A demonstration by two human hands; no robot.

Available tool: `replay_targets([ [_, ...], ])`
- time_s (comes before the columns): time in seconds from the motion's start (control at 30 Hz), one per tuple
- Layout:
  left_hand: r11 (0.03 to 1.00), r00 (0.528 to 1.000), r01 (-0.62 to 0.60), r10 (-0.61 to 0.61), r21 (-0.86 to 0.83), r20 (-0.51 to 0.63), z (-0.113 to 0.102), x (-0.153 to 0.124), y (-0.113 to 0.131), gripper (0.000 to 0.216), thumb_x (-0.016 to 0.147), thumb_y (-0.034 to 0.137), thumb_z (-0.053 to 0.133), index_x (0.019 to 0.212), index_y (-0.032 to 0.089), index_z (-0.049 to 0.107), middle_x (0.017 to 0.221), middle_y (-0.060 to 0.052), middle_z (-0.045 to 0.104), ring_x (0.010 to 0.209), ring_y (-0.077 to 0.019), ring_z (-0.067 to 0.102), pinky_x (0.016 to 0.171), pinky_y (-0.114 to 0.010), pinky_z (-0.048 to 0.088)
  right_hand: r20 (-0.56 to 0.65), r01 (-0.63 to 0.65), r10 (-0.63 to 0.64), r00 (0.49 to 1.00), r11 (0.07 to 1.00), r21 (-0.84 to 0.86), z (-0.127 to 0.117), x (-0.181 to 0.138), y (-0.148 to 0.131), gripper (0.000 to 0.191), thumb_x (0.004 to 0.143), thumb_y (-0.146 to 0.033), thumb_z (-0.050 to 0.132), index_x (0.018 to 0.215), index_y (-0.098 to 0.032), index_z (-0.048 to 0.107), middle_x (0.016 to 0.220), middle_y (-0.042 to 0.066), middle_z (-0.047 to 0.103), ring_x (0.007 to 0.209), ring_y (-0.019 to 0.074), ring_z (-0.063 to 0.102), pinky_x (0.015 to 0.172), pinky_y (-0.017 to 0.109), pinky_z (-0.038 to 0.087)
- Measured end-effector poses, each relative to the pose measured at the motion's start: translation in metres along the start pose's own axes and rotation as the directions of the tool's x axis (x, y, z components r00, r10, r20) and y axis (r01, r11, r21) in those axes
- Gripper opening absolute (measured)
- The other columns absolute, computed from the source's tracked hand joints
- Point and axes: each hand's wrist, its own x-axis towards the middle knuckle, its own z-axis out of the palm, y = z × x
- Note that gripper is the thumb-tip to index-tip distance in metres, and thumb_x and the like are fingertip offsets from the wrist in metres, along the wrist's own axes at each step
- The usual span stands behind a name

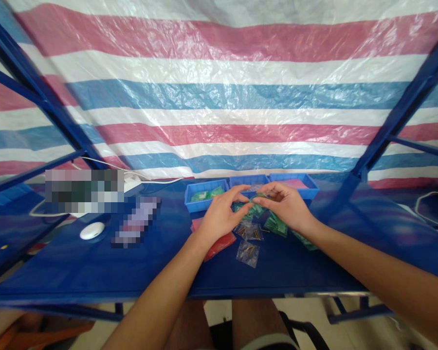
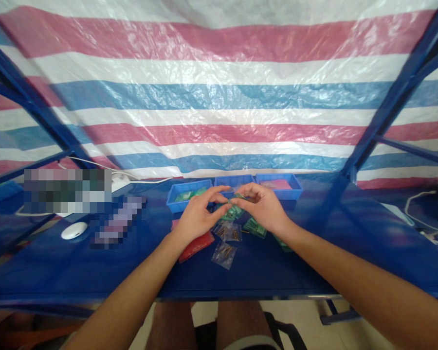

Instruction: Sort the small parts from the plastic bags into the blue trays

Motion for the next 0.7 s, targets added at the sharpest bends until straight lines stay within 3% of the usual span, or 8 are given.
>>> replay_targets([
  [0.1, 0.999, 0.997, 0.038, -0.040, -0.032, -0.061, 0.0010, 0.0017, 0.0017, 0.038, 0.099, 0.035, 0.067, 0.135, 0.025, 0.062, 0.103, -0.003, 0.080, 0.088, -0.0201, 0.076, 0.082, -0.032, 0.059, 0.008, -0.028, 0.028, 1.000, 0.998, 0.054, 0.0010, 0.0004, -0.0034, 0.036, 0.075, -0.044, 0.091, 0.097, -0.025, 0.071, 0.091, 0.001, 0.076, 0.085, 0.0191, 0.070, 0.081, 0.034, 0.059],
  [0.23, 0.996, 0.990, 0.060, -0.068, -0.070, -0.123, -0.0017, 0.0021, 0.0024, 0.038, 0.099, 0.034, 0.067, 0.134, 0.024, 0.060, 0.102, -0.003, 0.079, 0.085, -0.0186, 0.075, 0.073, -0.029, 0.057, 0.124, -0.090, 0.078, 0.989, 0.992, 0.089, 0.0026, -0.0010, -0.0068, 0.037, 0.077, -0.042, 0.091, 0.103, -0.024, 0.071, 0.099, 0.002, 0.079, 0.082, 0.0187, 0.071, 0.080, 0.036, 0.062],
  [0.53, 0.964, 0.994, 0.041, -0.065, -0.261, -0.085, 0.0053, 0.0019, 0.0019, 0.037, 0.097, 0.031, 0.069, 0.132, 0.023, 0.059, 0.106, -0.006, 0.077, 0.094, -0.0204, 0.076, 0.083, -0.033, 0.059, 0.193, -0.094, 0.066, 0.979, 0.986, 0.140, 0.0033, -0.0033, -0.0024, 0.034, 0.082, -0.036, 0.088, 0.108, -0.024, 0.070, 0.103, 0.002, 0.077, 0.086, 0.0175, 0.070, 0.072, 0.031, 0.061],
  [0.7, 0.945, 0.993, 0.066, -0.094, -0.319, -0.073, 0.0056, 0.0025, 0.0016, 0.037, 0.097, 0.029, 0.069, 0.132, 0.022, 0.057, 0.098, -0.005, 0.075, 0.086, -0.0178, 0.073, 0.075, -0.029, 0.057, 0.191, -0.121, 0.092, 0.977, 0.982, 0.146, 0.0053, -0.0037, -0.0064, 0.032, 0.084, -0.040, 0.086, 0.108, -0.023, 0.072, 0.100, 0.002, 0.077, 0.080, 0.0161, 0.069, 0.071, 0.030, 0.061],
])
